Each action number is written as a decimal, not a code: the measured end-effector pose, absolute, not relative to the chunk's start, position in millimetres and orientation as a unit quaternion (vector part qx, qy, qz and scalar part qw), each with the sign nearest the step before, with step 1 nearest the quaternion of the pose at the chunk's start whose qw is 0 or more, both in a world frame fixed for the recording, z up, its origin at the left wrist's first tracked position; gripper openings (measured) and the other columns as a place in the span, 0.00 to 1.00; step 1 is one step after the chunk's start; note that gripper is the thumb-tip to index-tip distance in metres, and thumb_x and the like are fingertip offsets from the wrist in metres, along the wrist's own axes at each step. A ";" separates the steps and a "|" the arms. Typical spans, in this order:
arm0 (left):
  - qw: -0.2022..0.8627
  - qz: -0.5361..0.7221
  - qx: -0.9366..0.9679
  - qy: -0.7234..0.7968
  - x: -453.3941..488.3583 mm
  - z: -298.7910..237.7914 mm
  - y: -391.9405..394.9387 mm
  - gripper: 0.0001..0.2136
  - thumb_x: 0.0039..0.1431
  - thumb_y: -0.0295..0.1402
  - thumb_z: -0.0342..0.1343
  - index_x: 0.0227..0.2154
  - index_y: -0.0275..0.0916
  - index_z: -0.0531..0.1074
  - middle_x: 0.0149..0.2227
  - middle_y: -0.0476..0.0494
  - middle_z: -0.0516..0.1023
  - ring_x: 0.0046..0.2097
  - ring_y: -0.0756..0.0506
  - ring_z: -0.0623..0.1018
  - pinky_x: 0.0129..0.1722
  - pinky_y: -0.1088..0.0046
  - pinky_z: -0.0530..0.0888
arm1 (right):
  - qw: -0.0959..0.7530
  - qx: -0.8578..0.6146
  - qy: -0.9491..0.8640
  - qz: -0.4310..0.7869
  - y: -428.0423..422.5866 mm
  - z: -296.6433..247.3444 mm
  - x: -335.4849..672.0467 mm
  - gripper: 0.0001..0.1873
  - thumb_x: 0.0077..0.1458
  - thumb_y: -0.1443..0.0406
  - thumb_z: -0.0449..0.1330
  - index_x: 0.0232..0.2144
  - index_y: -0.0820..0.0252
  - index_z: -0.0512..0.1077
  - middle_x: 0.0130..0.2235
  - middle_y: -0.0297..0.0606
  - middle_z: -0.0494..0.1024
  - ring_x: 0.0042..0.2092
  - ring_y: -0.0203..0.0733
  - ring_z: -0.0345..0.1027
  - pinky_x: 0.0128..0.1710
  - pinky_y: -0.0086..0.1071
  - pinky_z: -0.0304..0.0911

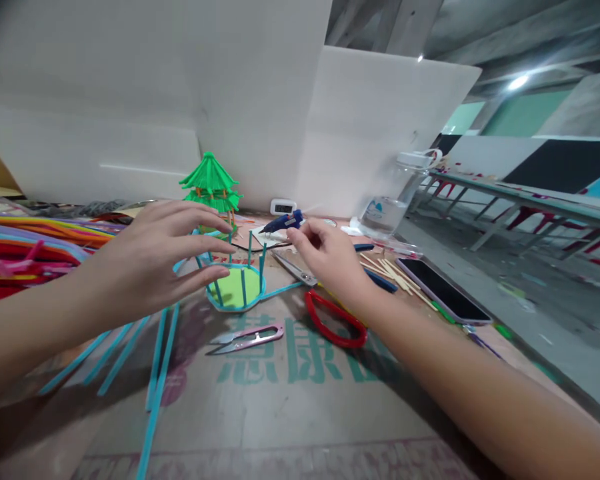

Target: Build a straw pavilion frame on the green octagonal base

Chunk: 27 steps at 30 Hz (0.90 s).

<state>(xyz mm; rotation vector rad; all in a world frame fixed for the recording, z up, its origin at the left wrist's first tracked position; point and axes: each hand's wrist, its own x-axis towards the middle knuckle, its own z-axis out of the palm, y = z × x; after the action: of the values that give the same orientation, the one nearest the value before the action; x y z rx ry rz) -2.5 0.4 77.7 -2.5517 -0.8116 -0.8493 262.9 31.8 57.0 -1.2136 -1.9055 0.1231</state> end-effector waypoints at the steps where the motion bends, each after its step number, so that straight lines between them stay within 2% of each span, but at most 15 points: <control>1: 0.167 -0.293 -0.896 -0.288 -2.6 76.1 0.9 0.10 0.66 0.40 0.56 0.43 0.44 0.79 0.53 0.40 0.76 0.57 0.35 0.73 0.57 0.50 0.66 | 0.393 -0.515 -0.761 0.043 42.4 55.7 270.2 0.17 0.61 0.56 0.57 0.23 0.57 0.64 0.23 0.30 0.66 0.26 0.36 0.59 0.28 0.31 0.52; 4: 0.166 -0.287 -0.897 -0.291 -3.4 75.4 1.5 0.11 0.66 0.42 0.55 0.44 0.44 0.78 0.53 0.40 0.76 0.57 0.35 0.72 0.58 0.49 0.65 | 0.312 -0.595 -0.740 0.033 74.0 48.0 291.4 0.15 0.55 0.54 0.64 0.32 0.59 0.69 0.31 0.36 0.74 0.32 0.41 0.67 0.32 0.32 0.57; 7: 0.157 -0.290 -0.898 -0.292 -4.0 78.5 0.6 0.11 0.67 0.39 0.53 0.43 0.43 0.78 0.52 0.40 0.76 0.56 0.35 0.73 0.57 0.49 0.66 | 0.271 -0.611 -0.739 0.078 100.8 42.1 303.3 0.22 0.53 0.55 0.66 0.45 0.62 0.72 0.43 0.45 0.79 0.42 0.47 0.73 0.40 0.35 0.64; 11: 0.143 -0.298 -0.897 -0.293 -3.9 80.7 0.2 0.10 0.67 0.34 0.51 0.41 0.42 0.78 0.51 0.40 0.76 0.56 0.36 0.73 0.56 0.51 0.67 | 0.229 -0.592 -0.761 0.135 128.6 41.0 300.6 0.27 0.51 0.55 0.69 0.51 0.58 0.73 0.48 0.43 0.81 0.46 0.47 0.75 0.47 0.36 0.67; 14: 0.133 -0.293 -0.899 -0.297 -2.9 79.6 0.0 0.11 0.67 0.38 0.51 0.42 0.43 0.78 0.51 0.40 0.76 0.56 0.36 0.73 0.56 0.51 0.66 | 0.225 -0.599 -0.754 0.150 144.4 38.1 290.9 0.25 0.49 0.56 0.70 0.49 0.58 0.75 0.46 0.41 0.82 0.46 0.48 0.75 0.46 0.36 0.67; 17: 0.132 -0.286 -0.901 -0.297 -2.0 78.2 -0.4 0.11 0.67 0.40 0.53 0.43 0.43 0.78 0.51 0.41 0.76 0.55 0.36 0.73 0.55 0.50 0.66 | 0.241 -0.624 -0.727 0.153 154.1 31.8 281.6 0.18 0.46 0.61 0.71 0.39 0.62 0.76 0.37 0.42 0.82 0.40 0.48 0.75 0.41 0.36 0.68; 21: 0.137 -0.286 -0.901 -0.296 -2.2 76.8 -0.2 0.10 0.66 0.40 0.54 0.43 0.43 0.78 0.51 0.41 0.76 0.56 0.37 0.73 0.55 0.50 0.65 | 0.291 -0.643 -0.689 0.165 157.0 26.1 278.5 0.09 0.45 0.67 0.69 0.29 0.61 0.73 0.26 0.39 0.78 0.32 0.46 0.73 0.34 0.35 0.67; 27: 0.138 -0.277 -0.904 -0.295 -0.5 70.0 2.0 0.12 0.67 0.41 0.53 0.45 0.45 0.78 0.52 0.41 0.75 0.58 0.36 0.72 0.57 0.49 0.64 | 0.432 -0.578 -0.660 0.208 153.6 35.4 286.1 0.09 0.50 0.62 0.65 0.33 0.59 0.70 0.29 0.35 0.77 0.29 0.39 0.70 0.31 0.32 0.66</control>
<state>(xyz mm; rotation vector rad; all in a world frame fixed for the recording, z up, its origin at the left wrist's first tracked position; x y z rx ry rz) -0.5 2.0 70.0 -2.6163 -0.8524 -0.8003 286.1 153.6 35.4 -1.4398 -1.6459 0.5172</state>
